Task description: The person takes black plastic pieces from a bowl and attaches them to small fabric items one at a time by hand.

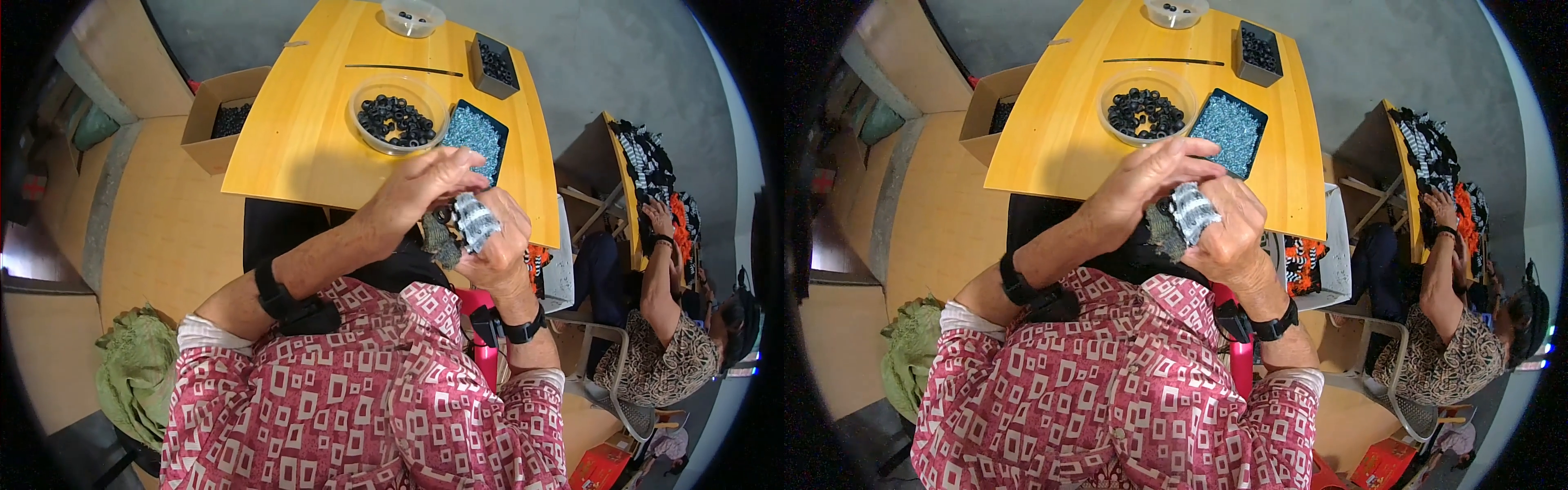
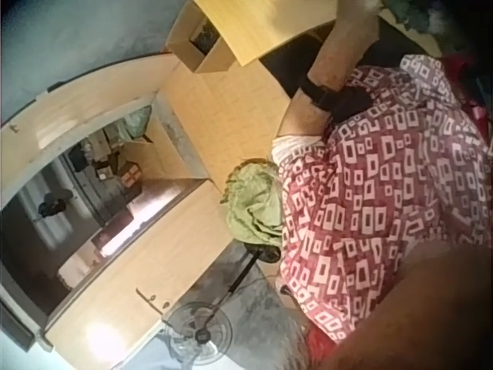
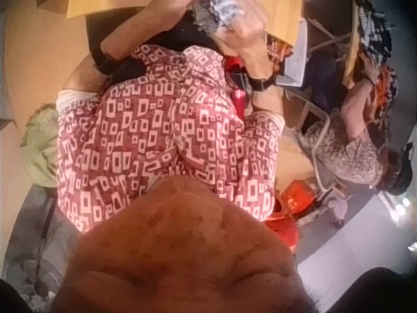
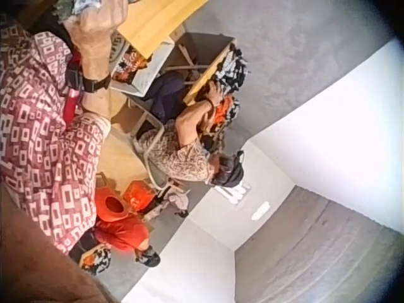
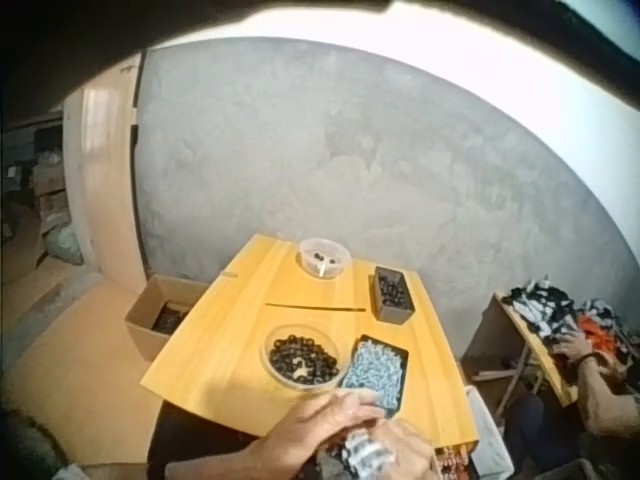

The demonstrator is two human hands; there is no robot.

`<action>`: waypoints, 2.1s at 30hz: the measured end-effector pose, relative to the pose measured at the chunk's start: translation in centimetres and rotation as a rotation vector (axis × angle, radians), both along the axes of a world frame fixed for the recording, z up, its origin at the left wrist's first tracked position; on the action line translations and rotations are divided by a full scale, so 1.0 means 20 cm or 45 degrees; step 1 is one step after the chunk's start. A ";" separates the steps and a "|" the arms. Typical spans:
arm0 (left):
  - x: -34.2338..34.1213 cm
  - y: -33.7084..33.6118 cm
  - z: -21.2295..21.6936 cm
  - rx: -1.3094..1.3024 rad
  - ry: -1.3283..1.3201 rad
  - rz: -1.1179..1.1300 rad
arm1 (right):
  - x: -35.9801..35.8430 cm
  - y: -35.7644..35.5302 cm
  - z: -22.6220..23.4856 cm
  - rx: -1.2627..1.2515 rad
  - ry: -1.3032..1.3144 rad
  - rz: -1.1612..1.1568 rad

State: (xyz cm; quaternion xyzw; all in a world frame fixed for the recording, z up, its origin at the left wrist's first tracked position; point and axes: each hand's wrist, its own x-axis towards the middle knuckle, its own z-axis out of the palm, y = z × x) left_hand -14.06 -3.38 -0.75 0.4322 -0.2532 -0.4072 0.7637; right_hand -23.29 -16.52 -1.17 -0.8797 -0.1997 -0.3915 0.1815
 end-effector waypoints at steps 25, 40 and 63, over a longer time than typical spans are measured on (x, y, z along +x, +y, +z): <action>-0.05 0.14 0.00 0.112 -0.126 0.224 | 0.02 0.02 0.00 0.100 -0.084 -0.109; -0.05 0.25 -0.04 0.203 0.055 0.003 | -0.09 0.08 0.08 0.496 0.369 -0.052; -0.10 0.37 -0.52 0.337 0.694 -0.019 | -0.09 0.22 -0.12 0.588 0.847 0.072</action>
